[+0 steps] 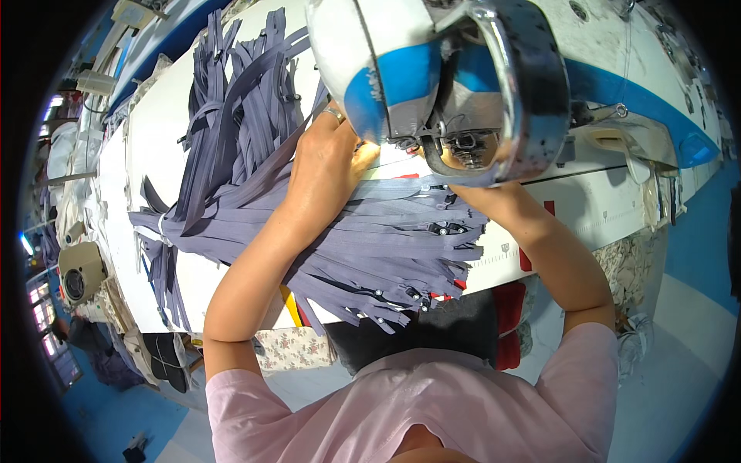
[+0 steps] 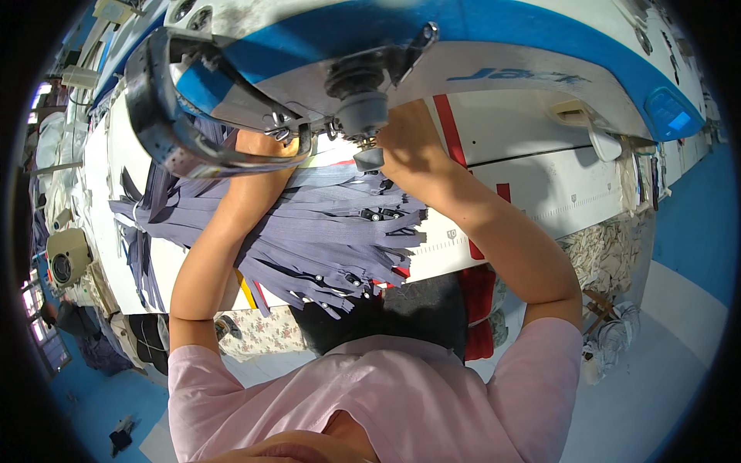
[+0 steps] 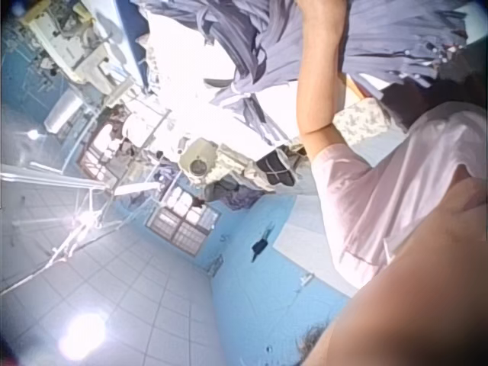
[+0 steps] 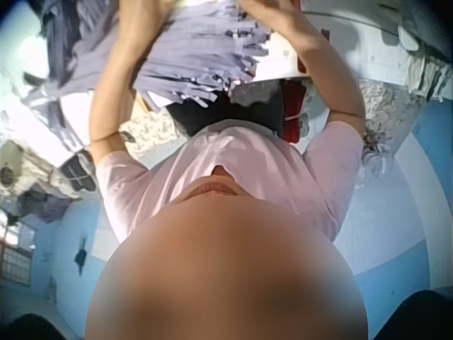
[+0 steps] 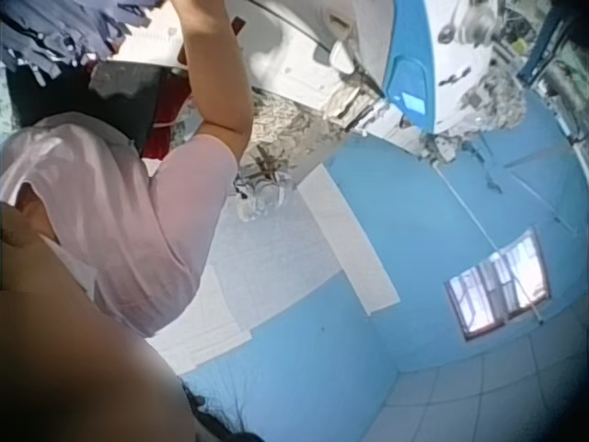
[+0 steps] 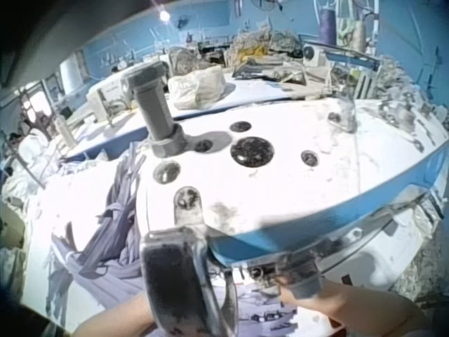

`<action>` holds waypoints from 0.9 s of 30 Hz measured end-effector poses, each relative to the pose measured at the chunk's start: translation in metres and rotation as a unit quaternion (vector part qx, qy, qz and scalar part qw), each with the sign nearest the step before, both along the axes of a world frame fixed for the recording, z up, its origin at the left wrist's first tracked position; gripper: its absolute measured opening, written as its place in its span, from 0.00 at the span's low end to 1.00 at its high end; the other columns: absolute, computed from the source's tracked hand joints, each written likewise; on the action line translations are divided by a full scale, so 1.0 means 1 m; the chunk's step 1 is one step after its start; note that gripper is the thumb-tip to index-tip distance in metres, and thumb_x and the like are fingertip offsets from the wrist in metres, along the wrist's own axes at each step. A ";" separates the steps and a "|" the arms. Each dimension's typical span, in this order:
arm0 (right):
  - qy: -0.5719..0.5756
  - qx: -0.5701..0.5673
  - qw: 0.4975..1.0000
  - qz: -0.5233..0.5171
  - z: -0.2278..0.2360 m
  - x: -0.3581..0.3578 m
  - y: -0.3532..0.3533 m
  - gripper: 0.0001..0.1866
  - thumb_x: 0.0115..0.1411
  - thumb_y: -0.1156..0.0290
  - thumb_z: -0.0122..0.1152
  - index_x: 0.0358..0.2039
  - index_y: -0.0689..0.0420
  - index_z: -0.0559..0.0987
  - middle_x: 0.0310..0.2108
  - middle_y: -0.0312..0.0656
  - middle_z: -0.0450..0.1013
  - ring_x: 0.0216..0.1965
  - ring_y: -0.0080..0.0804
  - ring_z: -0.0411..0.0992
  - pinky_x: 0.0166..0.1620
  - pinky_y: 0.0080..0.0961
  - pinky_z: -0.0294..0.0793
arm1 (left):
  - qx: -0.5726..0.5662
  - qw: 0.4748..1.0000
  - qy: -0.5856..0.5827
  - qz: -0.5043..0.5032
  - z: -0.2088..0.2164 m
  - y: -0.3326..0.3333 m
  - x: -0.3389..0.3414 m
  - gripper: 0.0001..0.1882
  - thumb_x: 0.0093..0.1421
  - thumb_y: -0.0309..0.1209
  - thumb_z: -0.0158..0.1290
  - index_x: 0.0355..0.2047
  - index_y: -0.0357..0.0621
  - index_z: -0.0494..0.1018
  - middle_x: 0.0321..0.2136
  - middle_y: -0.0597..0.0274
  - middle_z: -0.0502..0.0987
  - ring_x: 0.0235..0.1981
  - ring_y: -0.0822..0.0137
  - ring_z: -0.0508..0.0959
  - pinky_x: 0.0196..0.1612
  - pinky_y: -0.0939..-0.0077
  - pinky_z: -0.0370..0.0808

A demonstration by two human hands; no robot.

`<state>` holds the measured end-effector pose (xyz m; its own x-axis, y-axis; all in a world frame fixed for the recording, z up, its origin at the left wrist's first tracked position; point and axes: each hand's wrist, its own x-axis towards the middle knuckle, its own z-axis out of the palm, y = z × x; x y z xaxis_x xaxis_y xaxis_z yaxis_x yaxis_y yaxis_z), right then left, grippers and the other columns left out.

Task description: Operating an industrial sewing machine to process or attach zippers to fabric strips.

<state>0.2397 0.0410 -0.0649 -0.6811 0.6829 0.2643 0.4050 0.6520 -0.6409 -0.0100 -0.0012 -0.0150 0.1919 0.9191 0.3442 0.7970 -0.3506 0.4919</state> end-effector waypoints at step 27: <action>-0.038 0.128 0.991 -0.010 -0.001 -0.009 0.007 0.19 0.49 0.82 0.60 0.44 0.62 0.77 0.44 0.48 0.69 0.50 0.53 0.63 0.54 0.46 0.66 | 0.059 0.998 0.002 0.022 0.007 -0.004 0.003 0.15 0.53 0.21 0.62 0.42 0.37 0.76 0.43 0.48 0.76 0.39 0.45 0.79 0.40 0.55 0.77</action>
<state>0.2305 0.0482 -0.0662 -0.6932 0.6129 0.3792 0.4599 0.7813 -0.4220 -0.0071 -0.0049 -0.0080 0.1549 0.8796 0.4498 0.8148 -0.3712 0.4452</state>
